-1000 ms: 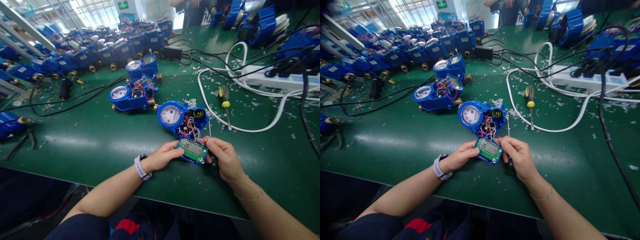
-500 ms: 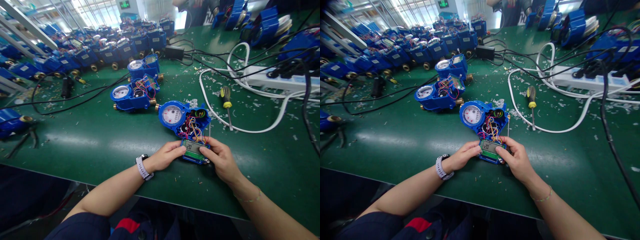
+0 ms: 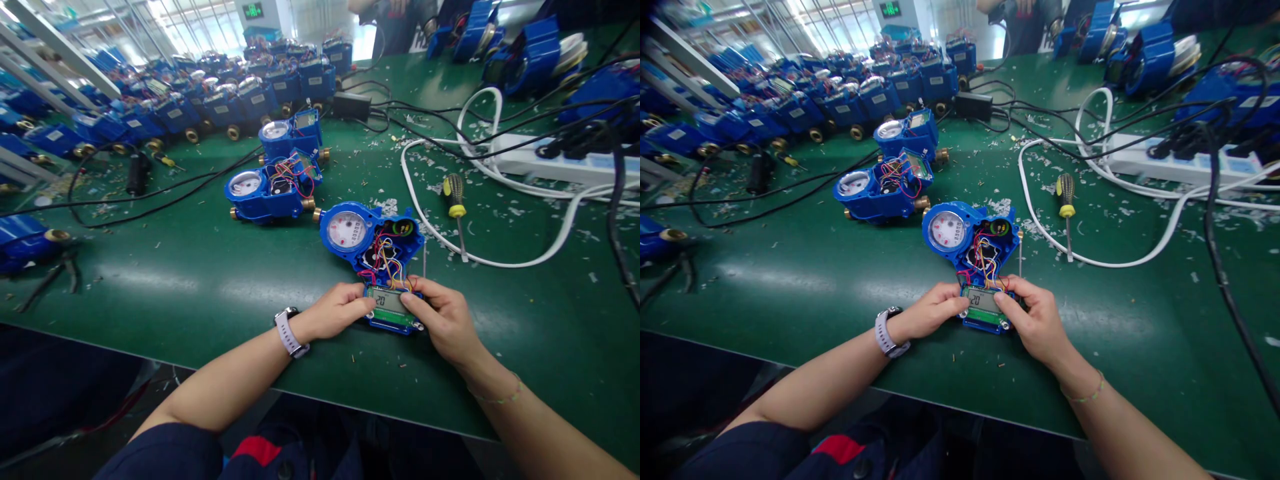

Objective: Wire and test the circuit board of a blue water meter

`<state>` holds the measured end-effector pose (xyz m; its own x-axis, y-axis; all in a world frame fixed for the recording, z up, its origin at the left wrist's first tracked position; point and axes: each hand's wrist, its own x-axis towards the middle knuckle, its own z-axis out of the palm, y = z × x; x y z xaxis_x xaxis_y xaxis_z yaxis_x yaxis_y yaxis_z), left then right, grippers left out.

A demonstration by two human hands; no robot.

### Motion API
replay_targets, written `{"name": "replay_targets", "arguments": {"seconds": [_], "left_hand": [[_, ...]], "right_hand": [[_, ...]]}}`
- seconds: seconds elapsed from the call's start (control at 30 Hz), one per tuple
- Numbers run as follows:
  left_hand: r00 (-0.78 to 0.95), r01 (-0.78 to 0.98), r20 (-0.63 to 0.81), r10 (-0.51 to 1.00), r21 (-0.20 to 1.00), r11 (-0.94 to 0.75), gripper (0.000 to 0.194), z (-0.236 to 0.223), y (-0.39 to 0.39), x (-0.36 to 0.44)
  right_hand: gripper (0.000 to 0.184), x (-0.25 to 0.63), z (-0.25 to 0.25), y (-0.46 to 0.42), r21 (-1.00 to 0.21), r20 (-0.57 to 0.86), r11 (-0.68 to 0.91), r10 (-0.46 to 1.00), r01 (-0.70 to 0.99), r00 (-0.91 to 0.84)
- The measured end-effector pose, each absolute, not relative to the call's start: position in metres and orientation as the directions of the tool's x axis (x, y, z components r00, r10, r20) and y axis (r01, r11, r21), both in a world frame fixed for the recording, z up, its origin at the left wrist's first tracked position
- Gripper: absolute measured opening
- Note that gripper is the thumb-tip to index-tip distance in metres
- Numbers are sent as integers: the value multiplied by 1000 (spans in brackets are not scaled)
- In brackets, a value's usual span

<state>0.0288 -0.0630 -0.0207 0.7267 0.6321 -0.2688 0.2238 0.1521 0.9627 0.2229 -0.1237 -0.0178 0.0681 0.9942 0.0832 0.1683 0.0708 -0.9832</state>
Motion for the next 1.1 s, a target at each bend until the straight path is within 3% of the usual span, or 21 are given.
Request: {"name": "replay_targets", "arguments": {"seconds": [0.33,0.67,1.1], "left_hand": [[753,83,-264,603,947,311,28,-18,-63,38],[651,186,-289,703,957,221,30,-20,-65,38],[645,187,-295,705,955,229,32,-21,-65,39]], "right_hand": [[23,224,-18,-124,-963,148,139,989,231,20],[28,224,-22,-124,-942,196,185,981,281,9],[25,225,-27,-126,-941,218,218,976,258,-29]]}}
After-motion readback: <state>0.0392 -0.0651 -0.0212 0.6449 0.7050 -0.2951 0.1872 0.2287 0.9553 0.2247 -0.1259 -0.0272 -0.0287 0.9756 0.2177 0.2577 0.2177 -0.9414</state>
